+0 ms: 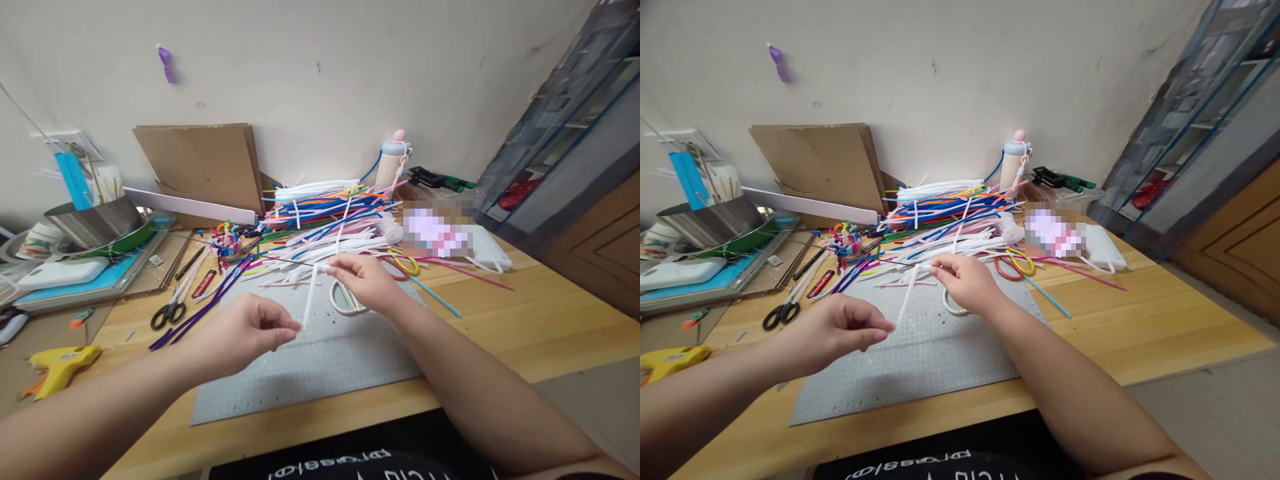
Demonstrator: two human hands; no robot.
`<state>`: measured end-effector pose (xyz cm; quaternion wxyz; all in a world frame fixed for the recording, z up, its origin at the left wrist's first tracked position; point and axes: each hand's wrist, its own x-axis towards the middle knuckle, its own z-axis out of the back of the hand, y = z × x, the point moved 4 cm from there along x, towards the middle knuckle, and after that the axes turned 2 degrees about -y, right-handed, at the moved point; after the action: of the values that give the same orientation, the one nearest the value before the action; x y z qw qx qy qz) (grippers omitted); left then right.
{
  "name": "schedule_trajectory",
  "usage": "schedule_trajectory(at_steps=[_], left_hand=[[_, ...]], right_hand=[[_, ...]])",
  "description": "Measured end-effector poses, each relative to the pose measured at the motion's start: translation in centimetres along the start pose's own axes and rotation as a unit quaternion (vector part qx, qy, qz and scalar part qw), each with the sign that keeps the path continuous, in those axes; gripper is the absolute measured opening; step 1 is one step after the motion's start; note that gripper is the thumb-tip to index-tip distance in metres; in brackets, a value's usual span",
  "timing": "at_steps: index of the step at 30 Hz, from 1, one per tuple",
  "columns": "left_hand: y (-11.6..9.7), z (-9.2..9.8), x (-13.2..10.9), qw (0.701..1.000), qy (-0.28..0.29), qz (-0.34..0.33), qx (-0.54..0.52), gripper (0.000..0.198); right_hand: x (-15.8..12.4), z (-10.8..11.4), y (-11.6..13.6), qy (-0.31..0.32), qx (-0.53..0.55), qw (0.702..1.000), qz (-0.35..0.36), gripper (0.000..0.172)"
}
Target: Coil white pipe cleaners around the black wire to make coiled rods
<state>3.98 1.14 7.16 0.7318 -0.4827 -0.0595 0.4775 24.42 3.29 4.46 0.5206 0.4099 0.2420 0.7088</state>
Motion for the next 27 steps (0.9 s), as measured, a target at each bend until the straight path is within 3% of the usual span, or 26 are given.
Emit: schedule_trajectory(at_steps=[3,5,8,11,13,15,17,19,21,23,25,27], left_hand=[[2.2,-0.6,1.9,1.0,0.023,0.015,-0.002,0.024],[3.6,0.2,3.4,1.0,0.012,0.025,0.016,0.029],[4.6,2.8,5.2,0.999,-0.033,0.004,0.031,0.034],[3.7,5.5,5.5,0.994,-0.074,-0.034,0.07,0.032],[2.4,6.6,4.7,0.989,-0.099,-0.05,0.098,0.03],[1.0,6.9,3.4,0.985,-0.108,-0.051,0.124,0.028],[-0.3,6.4,1.9,0.983,-0.112,-0.055,0.133,0.027],[-1.1,5.2,0.5,0.983,-0.092,-0.066,0.145,0.026],[-1.1,3.6,-0.4,0.984,-0.046,-0.078,0.151,0.026],[-0.1,2.1,-0.5,0.989,0.007,-0.06,0.135,0.026],[1.4,1.0,0.0,0.993,0.062,-0.02,0.102,0.024],[3.0,0.6,1.1,0.993,0.097,0.008,0.07,0.023]], right_hand=[[-0.1,-0.7,0.4,0.053,0.194,0.98,-0.009,0.022],[-0.4,-1.2,0.8,0.114,0.255,0.96,-0.02,0.024],[-1.1,-2.1,1.5,0.255,0.257,0.932,0.009,0.023],[-1.9,-2.8,1.6,0.359,0.144,0.919,0.072,0.017],[-1.9,-2.8,1.2,0.343,0.004,0.934,0.099,0.015],[-1.6,-2.4,0.8,0.273,-0.139,0.946,0.104,0.016],[-1.2,-1.9,0.5,0.19,-0.234,0.95,0.081,0.018],[-0.8,-1.4,0.2,0.106,-0.259,0.959,0.039,0.019],[-0.5,-1.1,0.0,0.042,-0.207,0.977,0.0,0.02],[-0.3,-1.2,-0.2,0.025,-0.079,0.996,-0.012,0.022],[-0.3,-1.6,0.0,0.053,0.079,0.995,-0.008,0.023],[-0.5,-1.9,0.6,0.116,0.208,0.971,0.001,0.025]])
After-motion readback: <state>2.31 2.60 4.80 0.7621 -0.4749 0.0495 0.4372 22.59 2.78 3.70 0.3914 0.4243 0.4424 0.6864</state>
